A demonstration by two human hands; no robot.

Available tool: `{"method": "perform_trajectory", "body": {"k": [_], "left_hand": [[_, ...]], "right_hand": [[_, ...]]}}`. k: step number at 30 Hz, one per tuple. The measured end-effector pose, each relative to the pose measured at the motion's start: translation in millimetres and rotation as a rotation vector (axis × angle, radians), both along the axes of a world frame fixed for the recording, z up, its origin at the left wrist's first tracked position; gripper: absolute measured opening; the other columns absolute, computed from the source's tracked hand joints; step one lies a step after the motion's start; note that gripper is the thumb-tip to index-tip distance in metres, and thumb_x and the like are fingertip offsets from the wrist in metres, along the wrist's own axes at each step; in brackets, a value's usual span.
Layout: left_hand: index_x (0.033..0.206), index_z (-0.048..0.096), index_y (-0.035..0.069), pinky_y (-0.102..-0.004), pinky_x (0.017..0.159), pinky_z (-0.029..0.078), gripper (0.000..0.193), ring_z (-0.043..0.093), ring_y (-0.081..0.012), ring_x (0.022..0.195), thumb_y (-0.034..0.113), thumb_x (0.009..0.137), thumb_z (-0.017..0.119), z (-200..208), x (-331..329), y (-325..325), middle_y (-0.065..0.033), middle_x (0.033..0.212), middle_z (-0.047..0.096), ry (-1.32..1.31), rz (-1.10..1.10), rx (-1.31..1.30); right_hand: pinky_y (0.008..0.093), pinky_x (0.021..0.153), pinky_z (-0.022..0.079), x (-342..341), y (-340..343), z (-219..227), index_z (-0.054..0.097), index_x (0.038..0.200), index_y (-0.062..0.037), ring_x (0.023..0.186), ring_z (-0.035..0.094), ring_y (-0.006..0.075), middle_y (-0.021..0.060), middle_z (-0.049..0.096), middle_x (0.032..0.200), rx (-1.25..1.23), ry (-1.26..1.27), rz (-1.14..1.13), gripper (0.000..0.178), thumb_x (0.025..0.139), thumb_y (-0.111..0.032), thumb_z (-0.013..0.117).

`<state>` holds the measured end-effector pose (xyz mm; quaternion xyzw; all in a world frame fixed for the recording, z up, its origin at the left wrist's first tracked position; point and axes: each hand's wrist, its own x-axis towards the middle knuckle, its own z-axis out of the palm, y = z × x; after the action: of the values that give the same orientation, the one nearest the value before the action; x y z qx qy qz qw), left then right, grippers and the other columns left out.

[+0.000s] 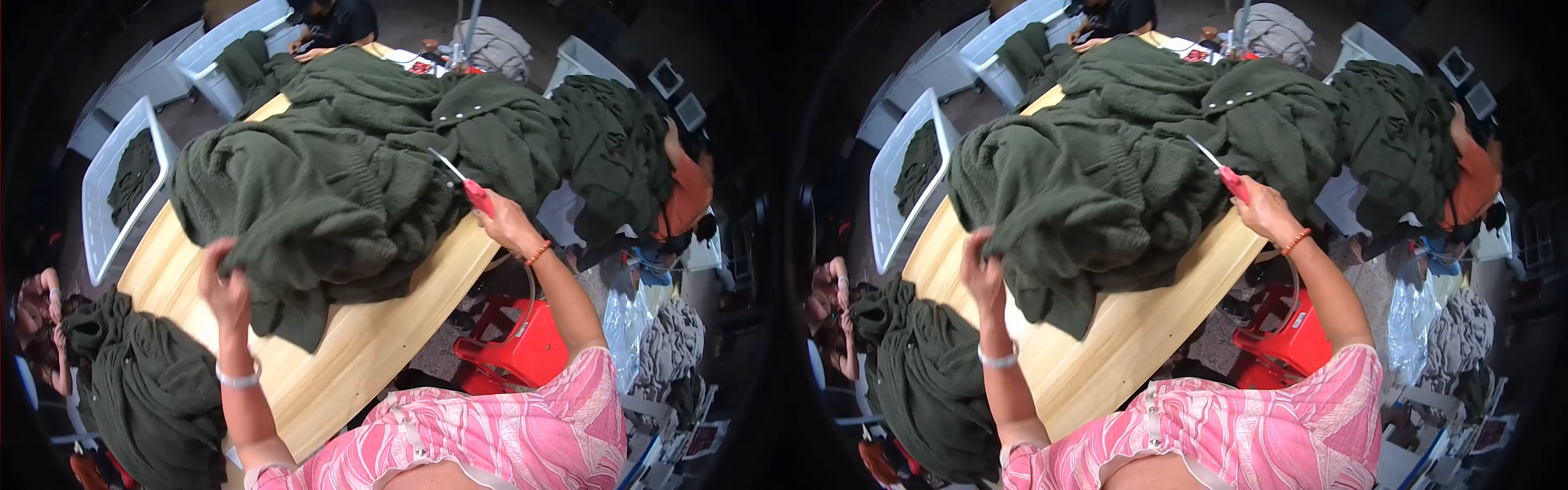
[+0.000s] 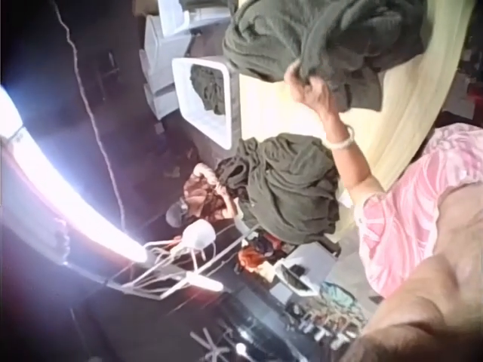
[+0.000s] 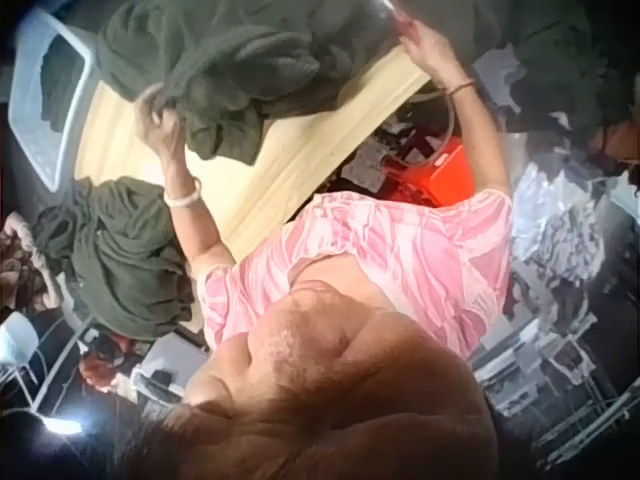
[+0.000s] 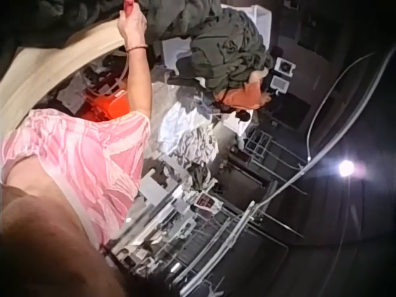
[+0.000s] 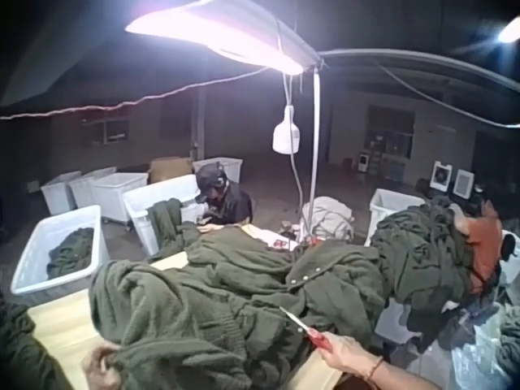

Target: Trimming loose threads from knitted garments using scissors on a factory floor.

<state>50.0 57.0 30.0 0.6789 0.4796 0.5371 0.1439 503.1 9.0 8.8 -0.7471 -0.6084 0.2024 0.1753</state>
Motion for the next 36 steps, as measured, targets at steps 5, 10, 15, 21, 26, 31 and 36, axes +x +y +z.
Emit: {"method": "perform_trajectory", "body": {"k": [5, 10, 15, 21, 26, 31, 36], "left_hand": [[0.099, 0.058, -0.001, -0.0291, 0.081, 0.047, 0.026, 0.057, -0.0184, 0.086, -0.013, 0.078, 0.049, -85, -121, -172, -0.0089, 0.088, 0.060, 0.073, 0.339, -0.331], [0.098, 0.061, -0.001, -0.0389, 0.081, 0.049, 0.026, 0.061, -0.0347, 0.087, -0.007, 0.075, 0.051, -164, -138, -294, -0.0187, 0.094, 0.062, 0.162, 0.643, -0.778], [0.105, 0.064, 0.002, -0.0487, 0.088, 0.045, 0.029, 0.056, -0.0383, 0.101, 0.004, 0.076, 0.067, -163, -130, -318, -0.0200, 0.103, 0.059, 0.581, 0.520, -1.113], [0.127, 0.055, 0.007, -0.0427, 0.099, 0.041, 0.050, 0.051, -0.0362, 0.110, 0.018, 0.082, 0.073, -140, -110, -178, -0.0209, 0.114, 0.054, 0.224, 0.579, -0.359], [0.142, 0.040, 0.002, -0.0409, 0.104, 0.039, 0.070, 0.049, -0.0400, 0.120, 0.010, 0.079, 0.070, -177, -150, -102, -0.0252, 0.128, 0.051, -0.043, 0.654, -0.582], [0.136, 0.045, -0.003, -0.0434, 0.100, 0.044, 0.059, 0.054, -0.0461, 0.117, -0.001, 0.080, 0.063, -198, -116, -162, -0.0307, 0.126, 0.055, 0.089, 0.415, -0.646], [0.133, 0.046, -0.006, -0.0441, 0.099, 0.044, 0.055, 0.054, -0.0460, 0.116, 0.000, 0.082, 0.064, -186, -91, -242, -0.0322, 0.124, 0.056, 0.119, 0.361, -0.724]], "right_hand": [[0.0386, 0.071, 0.050, -39, -5, 2, 0.055, 0.109, -0.0025, 0.075, 0.066, 0.0308, 0.0146, 0.065, 0.078, 0.113, 0.059, 0.176, 0.024, 0.091, -0.017, 0.059], [0.0389, 0.074, 0.050, -102, -3, 9, 0.053, 0.124, -0.0037, 0.083, 0.067, 0.0353, 0.0186, 0.066, 0.085, 0.061, 0.100, 0.366, 0.035, 0.090, -0.013, 0.060], [0.0475, 0.071, 0.049, -164, 4, -2, 0.052, 0.125, -0.0093, 0.087, 0.060, 0.0462, 0.0252, 0.062, 0.089, 0.040, 0.067, 0.606, 0.039, 0.088, -0.012, 0.062], [0.0492, 0.073, 0.049, -196, -5, -14, 0.053, 0.126, -0.0104, 0.086, 0.061, 0.0449, 0.0228, 0.064, 0.091, -0.025, -0.002, 0.710, 0.038, 0.088, -0.012, 0.062], [0.0504, 0.073, 0.049, -232, -21, -12, 0.054, 0.118, -0.0127, 0.084, 0.062, 0.0417, 0.0191, 0.065, 0.089, -0.001, -0.005, 0.802, 0.031, 0.088, -0.012, 0.061], [0.0499, 0.075, 0.050, -239, -29, -21, 0.054, 0.120, -0.0131, 0.086, 0.063, 0.0396, 0.0181, 0.066, 0.089, -0.074, -0.045, 0.793, 0.032, 0.088, -0.012, 0.059], [0.0489, 0.075, 0.051, -254, -38, -34, 0.054, 0.118, -0.0114, 0.086, 0.064, 0.0380, 0.0184, 0.067, 0.090, -0.146, -0.008, 0.875, 0.032, 0.087, -0.007, 0.055]]}}
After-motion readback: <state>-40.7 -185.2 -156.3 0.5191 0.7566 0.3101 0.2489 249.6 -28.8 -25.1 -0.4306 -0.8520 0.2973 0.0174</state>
